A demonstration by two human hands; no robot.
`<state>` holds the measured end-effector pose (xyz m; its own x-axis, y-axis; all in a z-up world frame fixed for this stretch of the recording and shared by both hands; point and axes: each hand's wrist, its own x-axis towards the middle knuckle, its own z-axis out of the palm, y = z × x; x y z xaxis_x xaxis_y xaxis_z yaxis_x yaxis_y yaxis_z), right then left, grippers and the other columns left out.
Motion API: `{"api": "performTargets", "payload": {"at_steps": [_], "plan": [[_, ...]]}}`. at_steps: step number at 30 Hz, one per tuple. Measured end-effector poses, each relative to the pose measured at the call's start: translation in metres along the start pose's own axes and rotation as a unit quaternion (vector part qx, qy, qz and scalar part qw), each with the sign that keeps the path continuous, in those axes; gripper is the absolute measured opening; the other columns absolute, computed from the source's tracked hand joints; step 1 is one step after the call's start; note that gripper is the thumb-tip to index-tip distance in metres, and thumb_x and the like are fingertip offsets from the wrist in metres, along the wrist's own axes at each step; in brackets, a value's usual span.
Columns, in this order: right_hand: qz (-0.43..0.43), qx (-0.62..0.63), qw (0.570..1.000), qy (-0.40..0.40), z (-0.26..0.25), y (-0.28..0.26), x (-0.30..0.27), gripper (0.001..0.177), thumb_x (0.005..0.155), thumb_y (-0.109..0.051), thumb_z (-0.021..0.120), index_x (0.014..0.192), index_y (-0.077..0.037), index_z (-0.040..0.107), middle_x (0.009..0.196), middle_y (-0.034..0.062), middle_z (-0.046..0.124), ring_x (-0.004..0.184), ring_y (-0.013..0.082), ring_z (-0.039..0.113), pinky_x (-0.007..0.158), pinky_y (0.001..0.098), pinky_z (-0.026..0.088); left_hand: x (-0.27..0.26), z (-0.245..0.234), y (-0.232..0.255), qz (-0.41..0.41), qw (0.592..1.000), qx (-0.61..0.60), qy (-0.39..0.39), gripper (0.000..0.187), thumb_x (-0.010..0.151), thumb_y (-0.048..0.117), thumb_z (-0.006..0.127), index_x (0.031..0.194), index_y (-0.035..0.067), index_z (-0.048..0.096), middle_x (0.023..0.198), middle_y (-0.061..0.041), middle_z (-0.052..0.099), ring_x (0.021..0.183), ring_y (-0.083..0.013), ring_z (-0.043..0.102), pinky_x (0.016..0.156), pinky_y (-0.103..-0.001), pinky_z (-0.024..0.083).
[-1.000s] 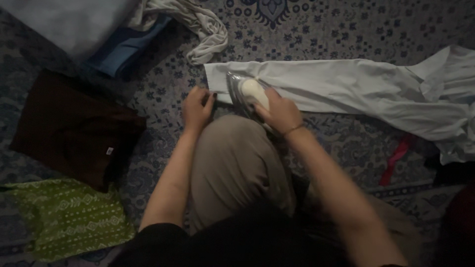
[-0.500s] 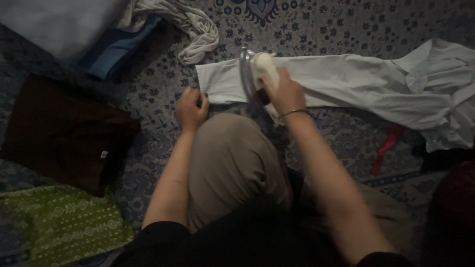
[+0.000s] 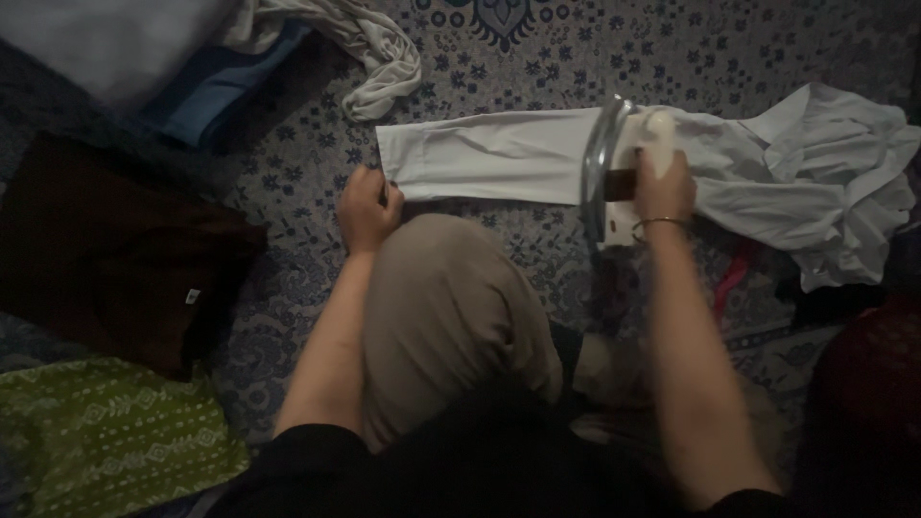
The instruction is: The person irons a white long-sleeved shirt on the floor. They button the shirt, smooth the sleeves and body, and use a handheld iron to press the fabric. The shirt is flipped and repositioned multiple times during the process.
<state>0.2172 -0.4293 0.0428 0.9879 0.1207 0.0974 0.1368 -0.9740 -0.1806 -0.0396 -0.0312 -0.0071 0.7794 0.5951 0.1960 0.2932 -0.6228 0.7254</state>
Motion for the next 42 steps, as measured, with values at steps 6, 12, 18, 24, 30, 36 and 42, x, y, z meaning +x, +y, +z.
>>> {"api": "performTargets", "payload": {"at_steps": [6,12,18,24,30,36,42], "plan": [[0.169,0.325,0.923,-0.117,-0.020,-0.023,-0.019,0.030,0.104,-0.027,0.062,0.106,0.002,0.061,0.073,0.0147,0.063,0.053,0.0226,0.060,0.045,0.0379,0.048,0.007,0.002,0.005,0.035,0.999,-0.004,0.021,0.016,0.088,0.019,0.066,0.085,0.008,0.055,0.084,-0.012,0.055,0.076,-0.0340,0.059,0.066,-0.046,0.049],[-0.220,0.283,0.927,-0.115,-0.041,-0.119,-0.063,0.028,0.108,-0.029,0.064,0.110,-0.001,0.063,0.086,0.0182,0.066,0.075,0.0357,0.064,0.066,0.0446,0.052,-0.001,0.002,0.005,0.011,1.000,0.020,0.014,0.021,0.096,0.025,0.064,0.087,0.009,0.055,0.088,-0.013,0.057,0.078,-0.0374,0.060,0.068,-0.050,0.048],[-0.263,0.135,0.907,-0.300,-0.041,-0.226,-0.081,0.046,0.092,-0.052,0.070,0.112,-0.010,0.063,0.090,0.0214,0.071,0.081,0.0454,0.068,0.067,0.0548,0.052,-0.004,0.012,-0.007,0.007,1.000,-0.014,0.022,0.019,0.102,0.025,0.054,0.098,0.007,0.056,0.099,-0.017,0.057,0.089,-0.0412,0.060,0.074,-0.051,0.048],[-0.266,0.093,0.935,-0.216,-0.031,-0.242,-0.090,0.051,0.094,-0.057,0.067,0.114,-0.011,0.061,0.087,0.0218,0.072,0.076,0.0463,0.069,0.063,0.0553,0.054,-0.002,0.008,-0.005,-0.008,0.999,-0.028,-0.029,0.020,0.100,0.028,0.058,0.097,0.008,0.058,0.095,-0.015,0.058,0.090,-0.0394,0.061,0.075,-0.051,0.048],[-0.122,0.076,0.966,-0.214,-0.045,-0.200,-0.082,0.051,0.096,-0.058,0.065,0.121,-0.013,0.062,0.089,0.0249,0.072,0.082,0.0470,0.069,0.066,0.0572,0.053,-0.005,-0.008,0.018,0.220,0.969,0.088,-0.073,0.026,0.097,0.033,0.062,0.117,0.016,0.067,0.123,-0.006,0.061,0.122,-0.0278,0.057,0.106,-0.048,0.044],[-0.051,0.097,0.984,-0.141,-0.050,-0.122,-0.056,0.054,0.097,-0.055,0.065,0.124,-0.009,0.060,0.098,0.0273,0.072,0.091,0.0490,0.068,0.073,0.0579,0.052,0.006,-0.009,0.025,0.289,0.932,0.096,-0.197,0.049,0.096,0.040,0.062,0.139,0.015,0.066,0.150,-0.005,0.057,0.147,-0.0231,0.045,0.120,-0.045,0.035],[0.006,0.056,0.996,-0.076,-0.030,-0.017,-0.019,0.050,0.100,-0.051,0.069,0.118,-0.005,0.062,0.102,0.0292,0.070,0.095,0.0519,0.065,0.077,0.0595,0.051,0.004,-0.015,0.033,0.260,0.941,0.074,-0.203,0.047,0.095,0.039,0.061,0.135,0.015,0.067,0.149,-0.004,0.059,0.146,-0.0224,0.047,0.120,-0.045,0.036]]}}
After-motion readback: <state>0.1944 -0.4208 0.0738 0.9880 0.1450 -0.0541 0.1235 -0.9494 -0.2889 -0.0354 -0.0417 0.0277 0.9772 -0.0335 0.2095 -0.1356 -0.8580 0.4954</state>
